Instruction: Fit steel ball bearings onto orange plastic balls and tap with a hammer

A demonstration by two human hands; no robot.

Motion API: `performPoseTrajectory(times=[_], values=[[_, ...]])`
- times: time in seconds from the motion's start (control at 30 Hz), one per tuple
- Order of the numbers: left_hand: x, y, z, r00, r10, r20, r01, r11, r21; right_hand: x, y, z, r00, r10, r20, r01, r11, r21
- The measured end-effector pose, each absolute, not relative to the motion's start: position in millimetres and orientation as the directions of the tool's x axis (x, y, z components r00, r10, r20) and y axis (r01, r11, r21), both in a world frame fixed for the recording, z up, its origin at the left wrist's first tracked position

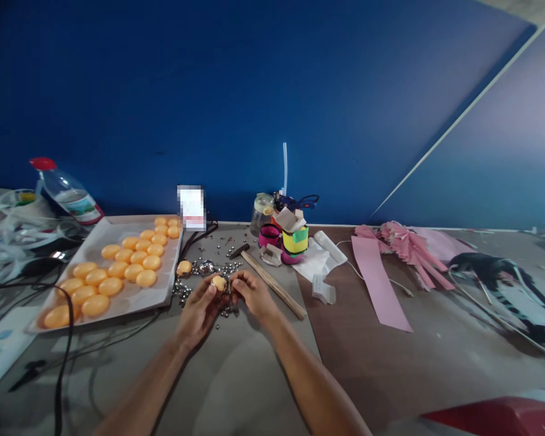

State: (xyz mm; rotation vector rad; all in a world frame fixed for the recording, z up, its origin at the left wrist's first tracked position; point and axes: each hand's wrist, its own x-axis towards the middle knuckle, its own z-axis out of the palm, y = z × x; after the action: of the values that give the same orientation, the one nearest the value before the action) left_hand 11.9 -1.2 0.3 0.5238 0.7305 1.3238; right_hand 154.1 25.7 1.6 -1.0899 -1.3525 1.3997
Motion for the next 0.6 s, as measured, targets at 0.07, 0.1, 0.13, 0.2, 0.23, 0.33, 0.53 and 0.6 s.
performPoseTrajectory(times=[0.07, 0.1, 0.13, 0.2, 0.23, 0.33, 0.53, 0.6], values=[[9, 1, 3, 0.069, 0.974, -0.215, -0.702, 0.201, 0.684, 161, 29, 2, -0.157, 0.985, 0.070, 0.149, 0.094, -0.984], [7, 2, 4, 0.055, 0.973, -0.222, -0.719, 0.193, 0.668, 165, 30, 1, -0.110, 0.984, 0.138, 0.283, 0.164, -0.945], [6, 3, 4, 0.042, 0.974, -0.224, -0.736, 0.181, 0.652, 169, 32, -1, -0.080, 0.973, 0.216, 0.424, 0.229, -0.876], [3, 5, 2, 0.032, 0.974, -0.223, -0.766, 0.167, 0.621, 177, 33, -4, -0.054, 0.943, 0.329, 0.677, 0.277, -0.682], [3, 5, 1, 0.039, 0.974, -0.223, -0.778, 0.170, 0.604, 181, 34, -5, -0.043, 0.934, 0.354, 0.774, 0.255, -0.579], [1, 6, -1, 0.086, 0.971, -0.225, -0.803, 0.201, 0.561, 190, 35, -7, 0.021, 0.949, 0.316, 0.934, 0.094, -0.344], [2, 5, 2, 0.121, 0.963, -0.241, -0.783, 0.242, 0.572, 196, 43, -14, -0.011, 0.988, 0.153, 0.980, 0.041, -0.193], [2, 4, 3, 0.134, 0.960, -0.247, -0.774, 0.257, 0.579, 196, 45, -14, -0.042, 0.987, 0.154, 0.978, 0.072, -0.195]])
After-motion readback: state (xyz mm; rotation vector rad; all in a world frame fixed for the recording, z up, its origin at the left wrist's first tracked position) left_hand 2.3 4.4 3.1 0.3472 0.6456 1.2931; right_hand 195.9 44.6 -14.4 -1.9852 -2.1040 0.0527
